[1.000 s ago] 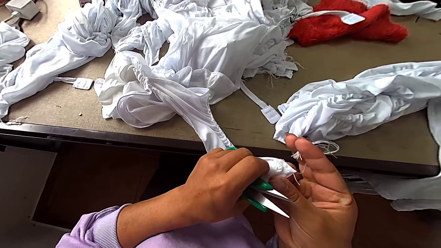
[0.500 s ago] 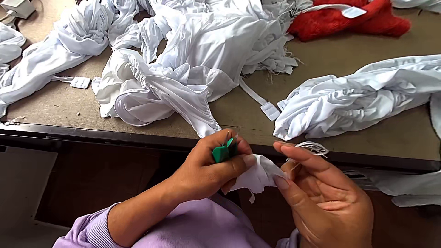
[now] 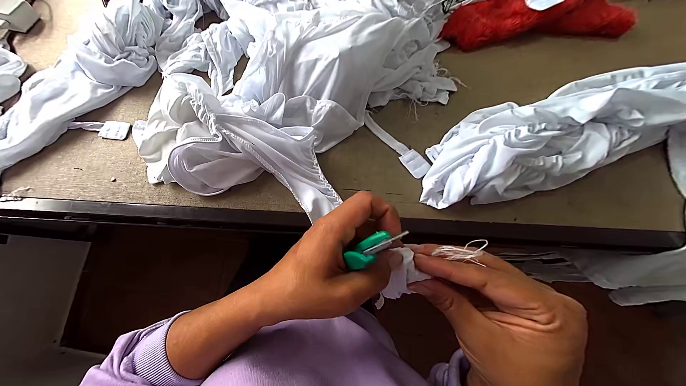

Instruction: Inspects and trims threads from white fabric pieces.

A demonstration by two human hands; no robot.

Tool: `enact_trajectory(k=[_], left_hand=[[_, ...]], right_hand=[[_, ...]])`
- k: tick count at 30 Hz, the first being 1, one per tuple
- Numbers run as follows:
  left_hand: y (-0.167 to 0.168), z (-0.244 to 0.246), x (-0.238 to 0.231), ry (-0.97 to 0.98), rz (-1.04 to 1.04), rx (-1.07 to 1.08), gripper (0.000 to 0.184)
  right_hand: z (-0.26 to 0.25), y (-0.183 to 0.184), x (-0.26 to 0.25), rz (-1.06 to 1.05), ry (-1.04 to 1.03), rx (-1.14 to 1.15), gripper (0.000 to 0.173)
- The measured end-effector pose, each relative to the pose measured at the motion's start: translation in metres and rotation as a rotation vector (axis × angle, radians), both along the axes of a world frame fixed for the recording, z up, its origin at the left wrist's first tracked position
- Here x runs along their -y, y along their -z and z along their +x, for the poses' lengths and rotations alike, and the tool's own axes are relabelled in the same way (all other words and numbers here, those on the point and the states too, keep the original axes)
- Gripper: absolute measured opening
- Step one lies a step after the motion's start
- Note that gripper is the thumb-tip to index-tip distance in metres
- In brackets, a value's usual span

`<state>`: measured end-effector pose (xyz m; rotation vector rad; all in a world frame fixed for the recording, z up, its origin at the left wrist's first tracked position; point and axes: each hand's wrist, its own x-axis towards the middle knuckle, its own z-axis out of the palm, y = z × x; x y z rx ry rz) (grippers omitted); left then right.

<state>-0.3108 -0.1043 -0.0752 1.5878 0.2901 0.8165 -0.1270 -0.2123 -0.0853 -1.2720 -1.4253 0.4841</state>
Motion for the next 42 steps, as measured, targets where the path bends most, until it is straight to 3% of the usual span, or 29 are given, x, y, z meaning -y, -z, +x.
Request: enact_trajectory(k=[4, 9, 13, 18, 23, 29, 42], left_hand=[[-0.006, -0.005, -0.002, -0.071, 0.395, -0.085, 0.023], [-0.008, -0.009, -0.004, -0.082, 0.57, -0.093, 0.019], [-0.006, -0.009, -0.003, -0.057, 0.534, -0.077, 0.018], [0.0, -0.008, -0.002, 0.002, 0.392, -0.097, 0.021], [-0.014, -0.019, -0.006, -0.047, 0.623, -0.305, 0.032], [-0.029, -0.027, -0.01, -0.003, 0.796, -0.319, 0.03], [-0.012, -0.012, -0.002, 0.054, 0.631, -0.173, 0.029]], right_hand=[[0.004, -0.004, 0.003, -0.049, -0.038, -0.004, 0.011], [0.009, -0.004, 0.005, -0.112, -0.177, -0.192, 0.012], [0.005, -0.001, 0.003, -0.093, -0.128, -0.183, 0.011], [-0.004, 0.001, -0.002, 0.105, -0.053, -0.106, 0.01], [-0.005, -0.002, -0.002, 0.121, -0.08, -0.108, 0.01], [-0.002, -0.001, -0.001, 0.144, -0.145, -0.183, 0.01], [-0.005, 0.0, -0.002, 0.163, -0.189, -0.305, 0.012]])
